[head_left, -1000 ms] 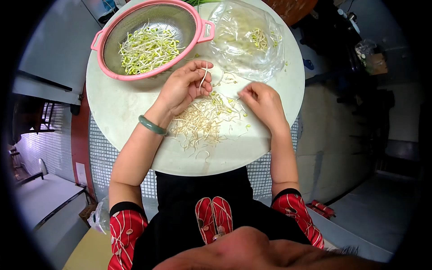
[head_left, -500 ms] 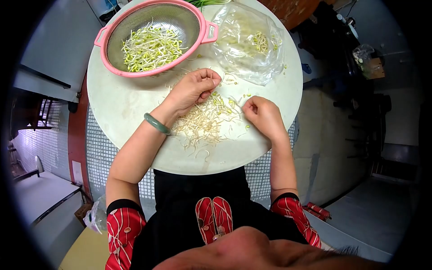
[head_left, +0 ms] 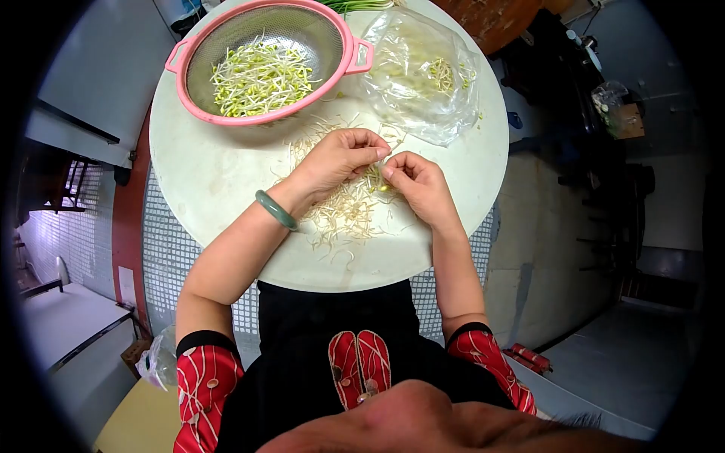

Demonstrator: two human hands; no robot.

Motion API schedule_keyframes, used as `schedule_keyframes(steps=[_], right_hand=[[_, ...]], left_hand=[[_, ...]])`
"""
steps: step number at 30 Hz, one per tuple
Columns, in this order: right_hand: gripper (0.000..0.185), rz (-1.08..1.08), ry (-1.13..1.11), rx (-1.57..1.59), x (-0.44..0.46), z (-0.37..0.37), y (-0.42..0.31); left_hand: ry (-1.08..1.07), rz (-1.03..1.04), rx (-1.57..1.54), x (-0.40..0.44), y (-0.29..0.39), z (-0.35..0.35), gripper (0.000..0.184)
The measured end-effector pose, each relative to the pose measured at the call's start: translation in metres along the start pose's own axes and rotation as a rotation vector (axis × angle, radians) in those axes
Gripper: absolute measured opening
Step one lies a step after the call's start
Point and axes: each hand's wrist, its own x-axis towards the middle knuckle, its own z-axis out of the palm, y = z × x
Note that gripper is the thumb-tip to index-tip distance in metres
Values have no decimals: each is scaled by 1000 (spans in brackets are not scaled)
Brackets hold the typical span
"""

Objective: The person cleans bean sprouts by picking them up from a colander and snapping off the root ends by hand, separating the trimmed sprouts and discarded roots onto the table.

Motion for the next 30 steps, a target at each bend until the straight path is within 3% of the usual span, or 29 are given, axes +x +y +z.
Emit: schedule_keyframes(steps=[5, 8, 11, 14, 17, 18, 21, 24, 27, 30], right_hand=[[12, -182, 137, 99, 7, 2, -17], [12, -184, 128, -28, 9, -4, -17], [11, -198, 140, 42, 13, -8, -15], [10, -208, 108, 106, 13, -8, -12], [10, -219, 72, 140, 13, -4, -12], [10, -221, 62, 154, 13, -2, -12], [11, -258, 102, 115, 12, 0, -17], [10, -326, 164, -132, 12, -1, -20], [11, -678, 224, -747, 14, -6, -23], [12, -798, 347, -999, 16, -6, -24]], left_hand=[[-20, -19, 25, -1, 1, 0, 10], [33, 11, 21, 0, 1, 0, 12], [201, 238, 356, 9, -8, -14, 19], [291, 148, 635, 0, 9, -12, 21], [91, 337, 376, -2, 0, 4, 20], [42, 223, 422, -10, 10, 10, 19], [34, 282, 431, -8, 4, 10, 16], [-2, 195, 439, -8, 7, 5, 16], [20, 212, 517, -7, 7, 2, 16], [38, 199, 613, -7, 6, 1, 16]])
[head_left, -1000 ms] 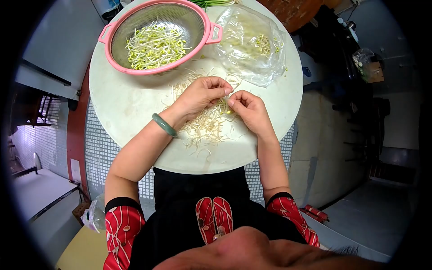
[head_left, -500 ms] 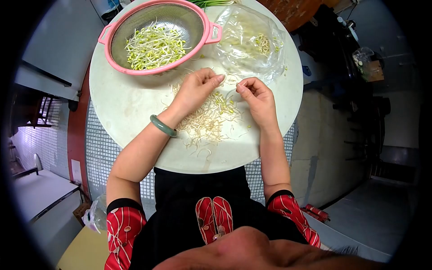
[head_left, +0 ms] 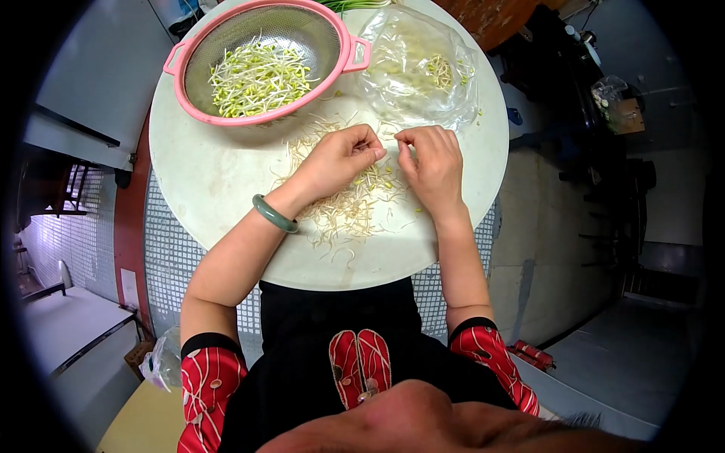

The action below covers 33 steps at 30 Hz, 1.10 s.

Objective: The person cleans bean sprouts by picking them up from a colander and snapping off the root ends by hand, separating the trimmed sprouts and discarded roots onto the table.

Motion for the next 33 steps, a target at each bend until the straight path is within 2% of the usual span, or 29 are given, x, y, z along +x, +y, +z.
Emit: schedule_keyframes(steps=[3, 6, 9, 12, 15, 18, 22, 25, 29, 32, 33], right_hand=[[11, 35, -44, 103, -5, -6, 4], [10, 26, -123, 235, -17, -7, 5], [8, 174, -275, 245, -25, -9, 3], [9, 150, -380, 223, -24, -7, -8], [12, 175, -315, 169, -27, 4, -13], [13, 203, -369, 211, -28, 0, -6], [12, 416, -399, 362, -25, -11, -4], [10, 535, -290, 332, -23, -14, -3], [9, 405, -182, 145, -28, -5, 8], [12, 245, -264, 199, -24, -2, 2], [20, 189, -318, 169, -25, 1, 2]], left_hand=[[21, 33, -150, 5, -9, -3, 16], [47, -51, -500, 9, -9, -14, 17], [86, -144, -760, 7, -3, -17, 19], [108, -174, -711, 7, -1, -17, 18], [77, -169, -651, 8, -5, -18, 17], [69, -150, -545, 8, -3, -17, 15], [63, -152, -446, 9, -6, -17, 11], [43, -153, -424, 8, -3, -17, 10], [46, -156, -419, 7, -2, -15, 11], [45, -155, -411, 7, -1, -16, 12], [45, -152, -405, 7, -2, -16, 12]])
